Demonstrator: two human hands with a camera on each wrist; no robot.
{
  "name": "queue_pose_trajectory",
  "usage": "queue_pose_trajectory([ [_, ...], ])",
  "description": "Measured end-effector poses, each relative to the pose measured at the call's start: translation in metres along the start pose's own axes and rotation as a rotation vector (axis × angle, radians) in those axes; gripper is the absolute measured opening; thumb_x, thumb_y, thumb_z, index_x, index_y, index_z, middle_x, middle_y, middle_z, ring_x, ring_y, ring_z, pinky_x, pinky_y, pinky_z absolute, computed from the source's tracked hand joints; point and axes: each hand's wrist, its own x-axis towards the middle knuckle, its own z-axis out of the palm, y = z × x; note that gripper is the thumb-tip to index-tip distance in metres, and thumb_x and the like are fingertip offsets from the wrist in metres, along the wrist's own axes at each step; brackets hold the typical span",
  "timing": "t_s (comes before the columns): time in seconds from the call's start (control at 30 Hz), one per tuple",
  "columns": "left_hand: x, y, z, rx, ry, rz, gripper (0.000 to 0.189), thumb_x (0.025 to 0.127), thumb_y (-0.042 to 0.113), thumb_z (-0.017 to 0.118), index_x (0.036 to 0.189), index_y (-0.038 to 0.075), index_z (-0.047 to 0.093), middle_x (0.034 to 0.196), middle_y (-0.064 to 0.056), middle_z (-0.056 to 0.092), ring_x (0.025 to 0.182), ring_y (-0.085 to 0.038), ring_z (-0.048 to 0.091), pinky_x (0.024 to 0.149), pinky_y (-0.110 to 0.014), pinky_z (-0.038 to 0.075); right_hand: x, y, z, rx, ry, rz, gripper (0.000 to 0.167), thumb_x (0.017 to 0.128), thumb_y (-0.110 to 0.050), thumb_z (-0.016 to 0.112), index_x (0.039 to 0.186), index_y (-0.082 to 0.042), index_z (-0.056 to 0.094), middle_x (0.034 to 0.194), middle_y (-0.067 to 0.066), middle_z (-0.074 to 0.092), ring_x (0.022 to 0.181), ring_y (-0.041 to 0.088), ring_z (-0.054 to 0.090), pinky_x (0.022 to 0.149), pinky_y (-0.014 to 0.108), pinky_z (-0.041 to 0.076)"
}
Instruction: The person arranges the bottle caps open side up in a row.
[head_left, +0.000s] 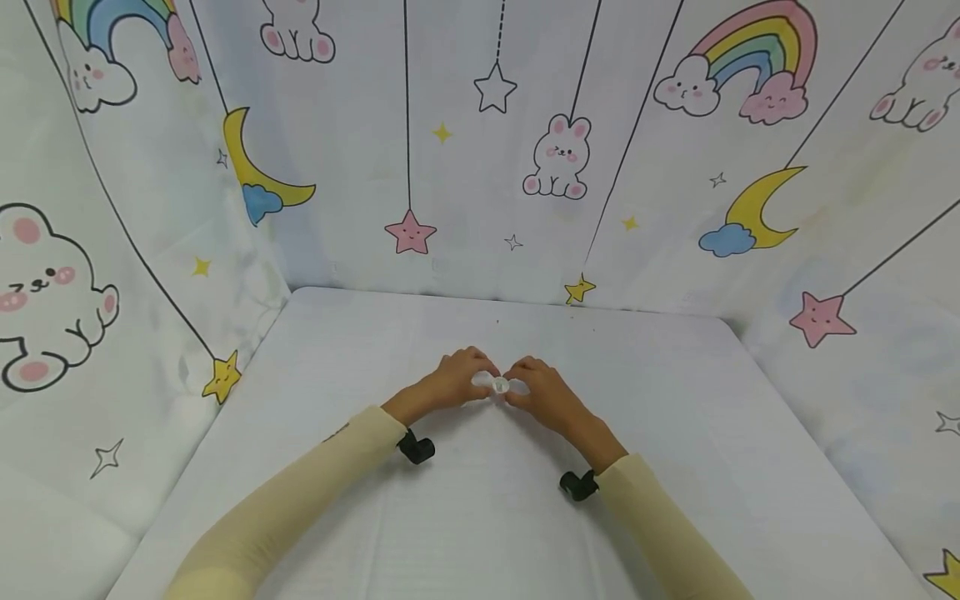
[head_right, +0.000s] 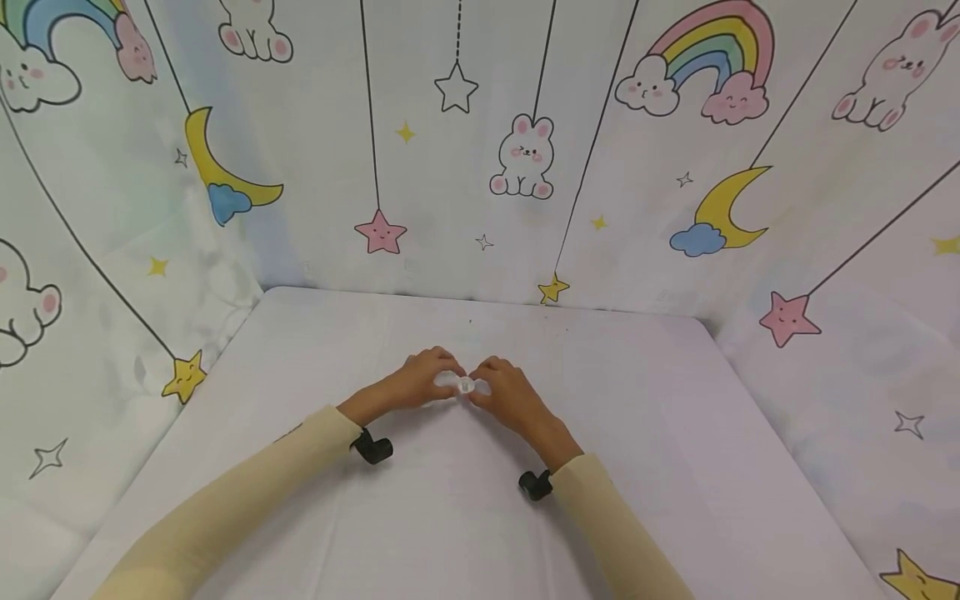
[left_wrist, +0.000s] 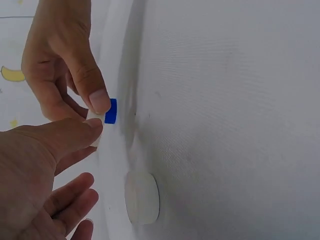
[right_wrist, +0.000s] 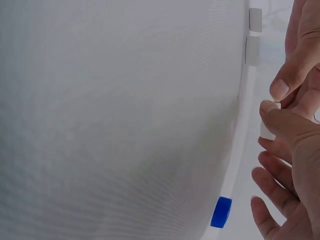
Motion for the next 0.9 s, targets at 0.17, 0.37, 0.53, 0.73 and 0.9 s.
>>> queue_pose_trajectory([
  [0.17, -0.002, 0.002, 0.002, 0.107, 0.018, 0.048, 0.027, 0.099, 0.028, 0.076, 0.123, 0.016, 0.074, 0.139, -0.011, 0.061, 0.131, -0.033, 0.057, 0.103, -0.057, 0.042, 0.001, -0.004, 0.001, -0.019, -0.044, 0.020, 0.031, 0.094, -0.024, 0.083, 0.121, -0.011, 0.078, 0.122, 0.005, 0.068, 0.116, 0.024, 0.065, 0.103, 0.051, 0.052],
  [0.37, -0.006, 0.004, 0.003, 0.169, 0.028, 0.106, 0.020, 0.098, 0.025, 0.076, 0.116, 0.017, 0.076, 0.130, -0.009, 0.064, 0.123, -0.031, 0.059, 0.101, -0.055, 0.042, 0.000, -0.008, 0.000, -0.022, -0.083, 0.021, 0.029, 0.093, -0.025, 0.083, 0.119, -0.012, 0.079, 0.118, 0.005, 0.069, 0.112, 0.024, 0.066, 0.100, 0.051, 0.051],
  [0.53, -0.008, 0.005, 0.006, 0.214, 0.026, 0.111, 0.018, 0.098, 0.026, 0.077, 0.115, 0.018, 0.077, 0.129, -0.008, 0.064, 0.123, -0.030, 0.058, 0.104, -0.054, 0.041, -0.001, -0.010, 0.000, -0.036, -0.073, -0.023, 0.028, 0.091, -0.025, 0.085, 0.114, -0.011, 0.082, 0.114, 0.007, 0.070, 0.105, 0.025, 0.067, 0.093, 0.049, 0.055],
  [0.73, -0.012, 0.008, 0.008, 0.223, 0.028, 0.112, 0.019, 0.098, 0.026, 0.078, 0.114, 0.017, 0.076, 0.126, -0.006, 0.063, 0.121, -0.029, 0.057, 0.105, -0.052, 0.040, -0.001, -0.010, 0.004, -0.053, -0.093, -0.015, 0.031, 0.090, -0.028, 0.086, 0.116, -0.011, 0.082, 0.115, 0.008, 0.071, 0.106, 0.025, 0.067, 0.095, 0.047, 0.056],
  [0.9, -0.013, 0.008, 0.010, 0.242, 0.037, 0.125, 0.016, 0.099, 0.027, 0.077, 0.111, 0.017, 0.076, 0.125, -0.006, 0.064, 0.120, -0.028, 0.058, 0.104, -0.052, 0.040, 0.000, -0.009, 0.006, -0.072, -0.103, 0.006, 0.032, 0.090, -0.030, 0.086, 0.117, -0.012, 0.082, 0.117, 0.007, 0.071, 0.109, 0.026, 0.067, 0.097, 0.046, 0.056],
])
